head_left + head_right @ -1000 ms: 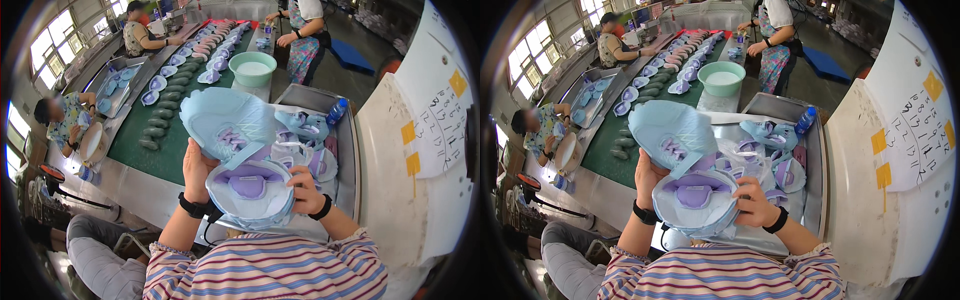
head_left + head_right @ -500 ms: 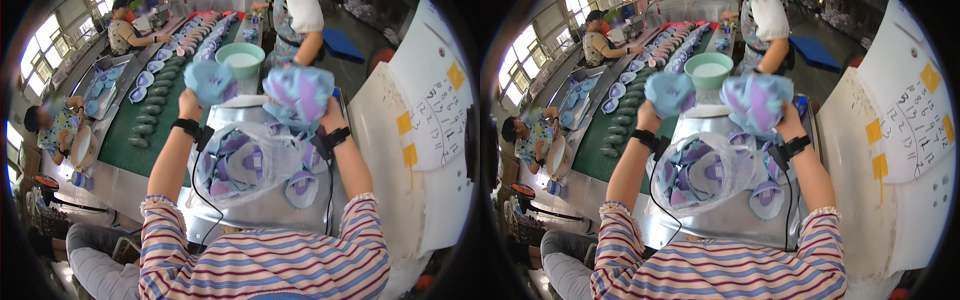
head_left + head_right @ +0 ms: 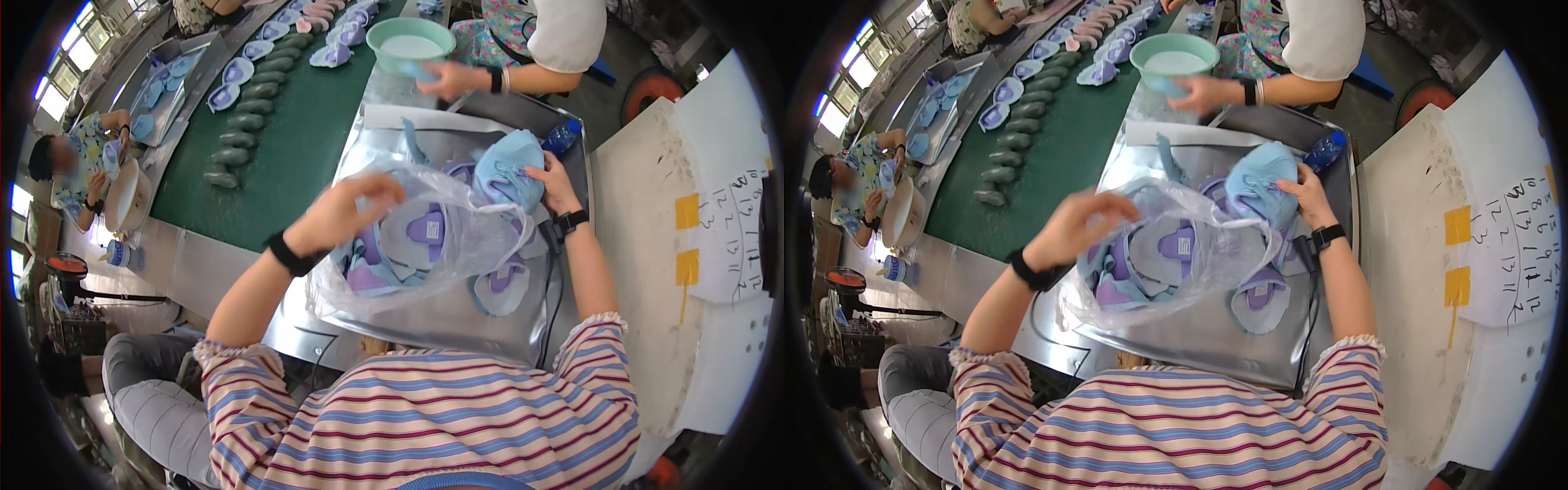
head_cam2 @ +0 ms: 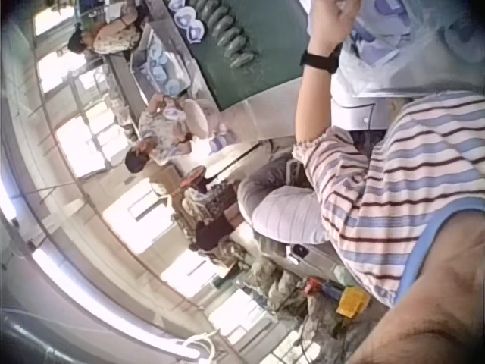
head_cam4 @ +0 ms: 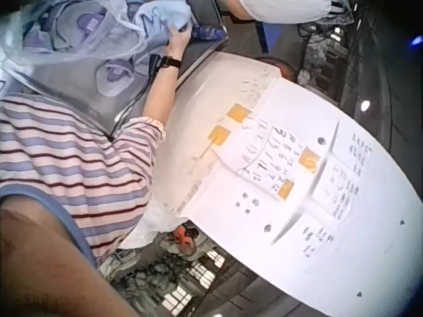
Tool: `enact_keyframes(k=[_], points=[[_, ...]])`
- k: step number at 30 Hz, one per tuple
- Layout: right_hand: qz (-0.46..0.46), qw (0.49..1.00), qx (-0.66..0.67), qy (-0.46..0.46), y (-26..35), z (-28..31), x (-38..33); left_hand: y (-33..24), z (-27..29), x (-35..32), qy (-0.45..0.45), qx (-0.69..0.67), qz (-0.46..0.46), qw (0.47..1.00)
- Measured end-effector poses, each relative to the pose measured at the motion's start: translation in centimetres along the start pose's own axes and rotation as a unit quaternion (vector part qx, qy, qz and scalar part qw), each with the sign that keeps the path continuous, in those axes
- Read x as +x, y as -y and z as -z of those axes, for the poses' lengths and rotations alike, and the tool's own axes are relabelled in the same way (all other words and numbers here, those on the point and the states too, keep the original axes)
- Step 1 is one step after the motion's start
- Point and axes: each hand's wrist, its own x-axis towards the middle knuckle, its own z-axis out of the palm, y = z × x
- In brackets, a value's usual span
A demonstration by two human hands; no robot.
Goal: The person packs light blue slippers into a clear plastic bag, then moves to a large sack to retrieve more slippers. They cut open the sack with scissors, take out a bag of slippers, and return to the table to continue packing them into plastic bags.
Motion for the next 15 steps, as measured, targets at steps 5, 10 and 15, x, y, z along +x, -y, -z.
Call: enact_keyframes(k=[5,10,15], points=[[0.272,0.838,-0.460,-0.107,6.7,-6.2,-2.2,1.9,-7.1,-9.8,0.119,0.373,-0.040,0.919],[0.209,0.843,-0.311,0.386,7.1,-22.3,-9.4,2.2,-8.6,-12.5,-0.016,0.416,-0.055,0.907],[0.128,0.800,-0.451,0.374,-3.3,-28.4,-8.2,4.7,-6.0,-16.0,-0.165,0.464,0.113,0.863]])
